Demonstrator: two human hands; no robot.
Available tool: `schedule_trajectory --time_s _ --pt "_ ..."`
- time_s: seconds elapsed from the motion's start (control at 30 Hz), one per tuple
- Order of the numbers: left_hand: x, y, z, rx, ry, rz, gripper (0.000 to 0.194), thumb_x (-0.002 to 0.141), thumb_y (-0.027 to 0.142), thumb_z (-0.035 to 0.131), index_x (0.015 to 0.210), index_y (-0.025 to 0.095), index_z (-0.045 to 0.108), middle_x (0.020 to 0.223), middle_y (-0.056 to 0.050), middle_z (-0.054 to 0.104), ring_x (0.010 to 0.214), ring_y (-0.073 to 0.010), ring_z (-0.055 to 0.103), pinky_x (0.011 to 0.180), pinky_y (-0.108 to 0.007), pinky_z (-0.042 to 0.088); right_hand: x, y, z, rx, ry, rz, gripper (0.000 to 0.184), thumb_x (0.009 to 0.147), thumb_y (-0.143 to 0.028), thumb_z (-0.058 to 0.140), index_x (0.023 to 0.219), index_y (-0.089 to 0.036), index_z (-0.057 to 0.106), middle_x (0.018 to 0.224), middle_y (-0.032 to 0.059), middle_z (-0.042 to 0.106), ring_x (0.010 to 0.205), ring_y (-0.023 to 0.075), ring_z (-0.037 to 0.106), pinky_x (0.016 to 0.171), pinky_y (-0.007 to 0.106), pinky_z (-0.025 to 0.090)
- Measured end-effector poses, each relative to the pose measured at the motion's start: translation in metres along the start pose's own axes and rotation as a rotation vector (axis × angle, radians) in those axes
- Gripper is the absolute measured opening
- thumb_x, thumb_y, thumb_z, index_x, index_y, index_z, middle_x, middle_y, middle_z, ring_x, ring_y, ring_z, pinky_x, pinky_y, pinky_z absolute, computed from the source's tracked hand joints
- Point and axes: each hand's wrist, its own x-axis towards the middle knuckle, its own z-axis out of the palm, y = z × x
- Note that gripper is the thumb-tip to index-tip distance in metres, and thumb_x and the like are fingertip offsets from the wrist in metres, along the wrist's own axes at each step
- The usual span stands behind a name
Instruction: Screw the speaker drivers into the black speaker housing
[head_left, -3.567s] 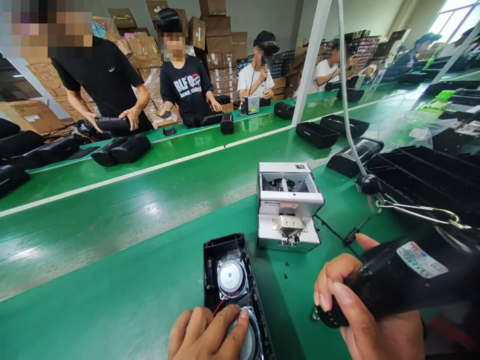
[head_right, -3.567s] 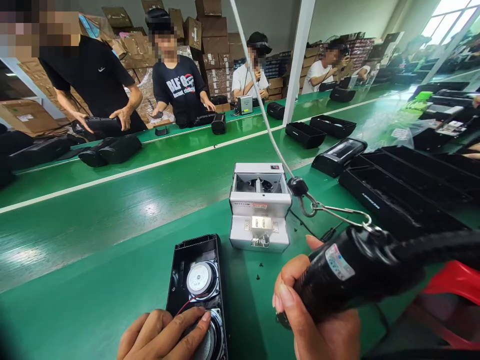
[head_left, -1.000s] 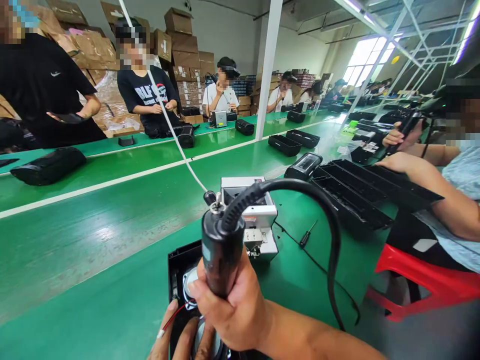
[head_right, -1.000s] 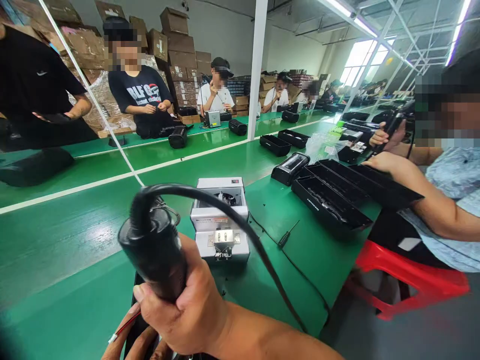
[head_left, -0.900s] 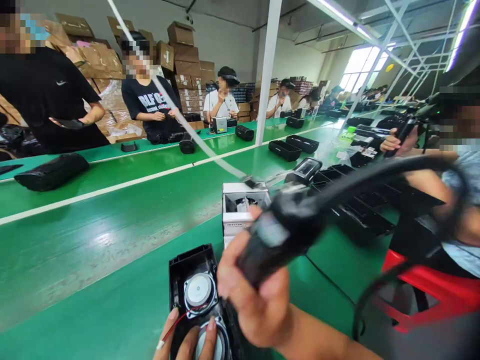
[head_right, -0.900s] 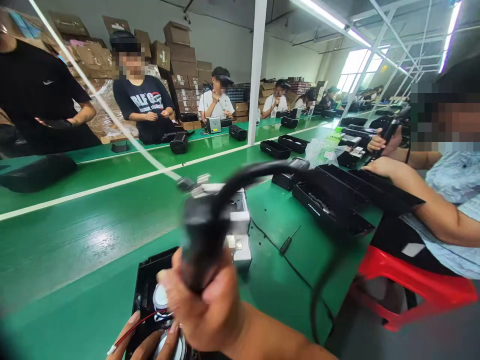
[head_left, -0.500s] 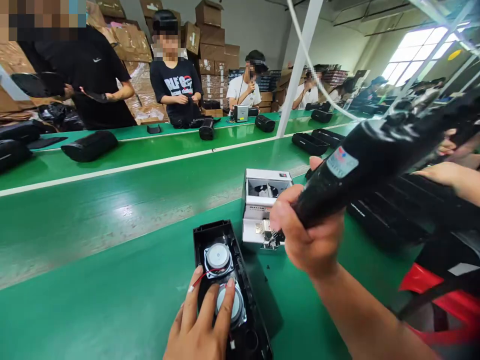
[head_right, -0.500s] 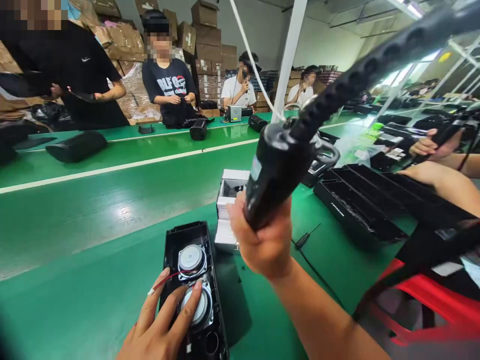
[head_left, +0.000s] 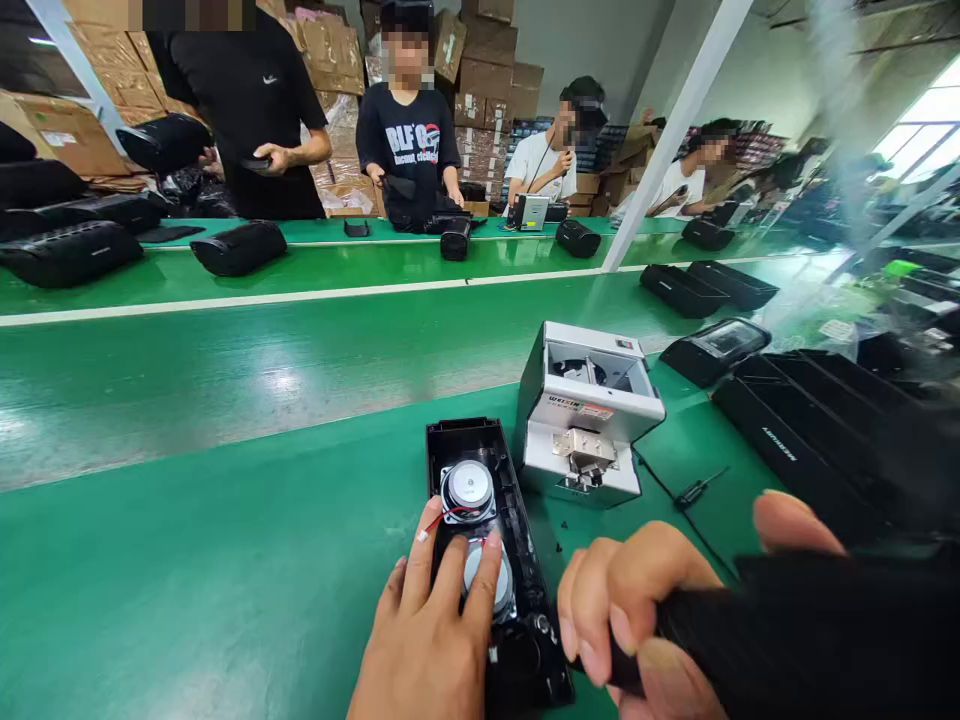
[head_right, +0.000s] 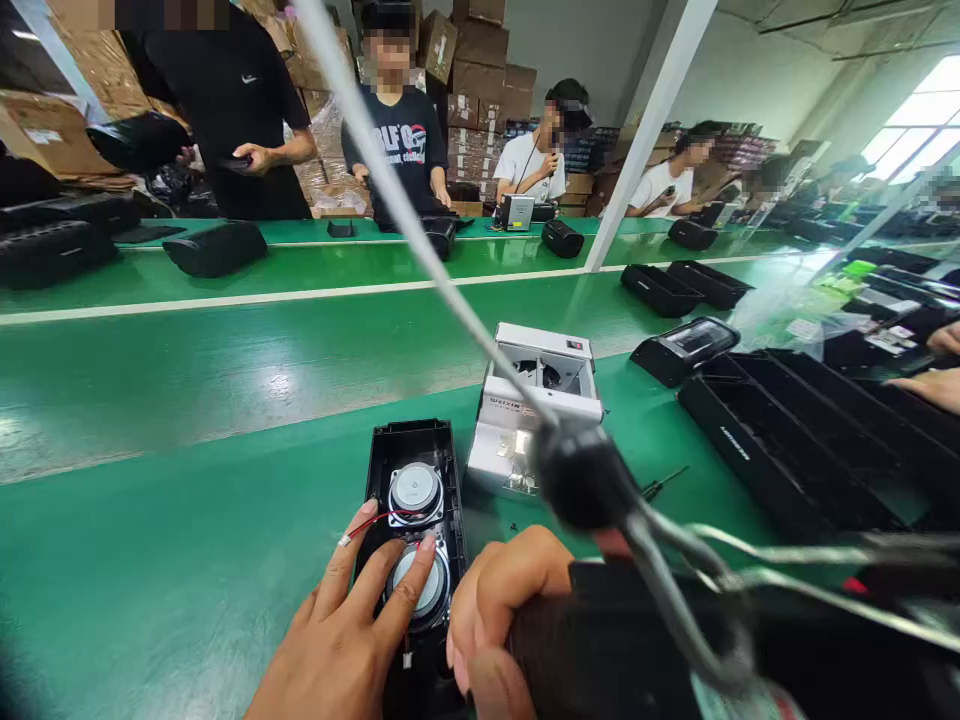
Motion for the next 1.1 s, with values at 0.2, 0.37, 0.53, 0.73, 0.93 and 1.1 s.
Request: schedule_trajectory --time_s 0.2,0.37,0.53,0.73,0.93,1.1 --pt "-0.002 0.000 0.001 -0.017 0.021 0.002 0.071 0.087 0.008 0.054 0.154 0.028 0.057 0.144 -0.005 0.072 0.156 -0.0407 0.044 0.100 -0.048 0.066 -0.003 0.016 0.007 0.010 0.024 0.008 0.067 0.106 -0.028 0.065 0.157 -0.047 0.027 0.081 -0.0057 0.054 0.055 0.0142 0.053 0.048 0.029 0.051" --pt "-0.001 0.001 0.001 0.021 0.052 0.009 0.068 0.088 0.006 0.051 0.152 0.027 0.060 0.140 -0.005 0.074 0.152 -0.0398 0.049 0.100 -0.046 0.066 -0.006 0.019 0.001 0.001 -0.018 0.000 0.067 0.106 -0.026 0.065 0.157 -0.047 0.027 0.083 -0.0049 0.055 0.057 0.0146 0.054 0.051 0.030 0.052" --pt "-0.002 0.000 0.002 0.004 0.036 0.016 0.071 0.087 0.005 0.053 0.154 0.026 0.057 0.141 -0.007 0.073 0.155 -0.0402 0.045 0.099 -0.046 0.066 -0.003 0.019 0.002 -0.013 -0.020 0.008 0.067 0.105 -0.028 0.065 0.157 -0.048 0.028 0.083 -0.0052 0.055 0.056 0.0144 0.054 0.050 0.028 0.052" --pt "-0.002 0.000 0.001 -0.031 0.012 0.011 0.070 0.088 0.009 0.053 0.156 0.024 0.055 0.143 -0.009 0.071 0.156 -0.0429 0.042 0.099 -0.049 0.066 -0.005 0.017 0.001 -0.032 -0.034 -0.003 0.065 0.106 -0.030 0.065 0.158 -0.047 0.031 0.081 -0.0047 0.053 0.056 0.0152 0.054 0.048 0.030 0.052" --pt "-0.001 0.002 -0.004 -0.051 -0.012 -0.009 0.066 0.091 0.013 0.052 0.156 0.026 0.055 0.145 -0.009 0.070 0.157 -0.0423 0.040 0.100 -0.049 0.066 -0.005 0.022 0.002 -0.017 -0.041 -0.008 0.062 0.106 -0.028 0.063 0.156 -0.046 0.032 0.082 -0.0046 0.053 0.055 0.0144 0.053 0.049 0.029 0.050" --pt "0.000 0.004 -0.005 -0.045 -0.023 0.000 0.069 0.088 0.014 0.054 0.156 0.024 0.054 0.146 -0.011 0.069 0.157 -0.0433 0.040 0.100 -0.051 0.066 -0.007 0.027 0.002 -0.128 -0.062 0.001 0.048 0.104 -0.031 0.063 0.146 -0.041 0.040 0.077 -0.0060 0.051 0.053 0.0148 0.053 0.053 0.031 0.048"
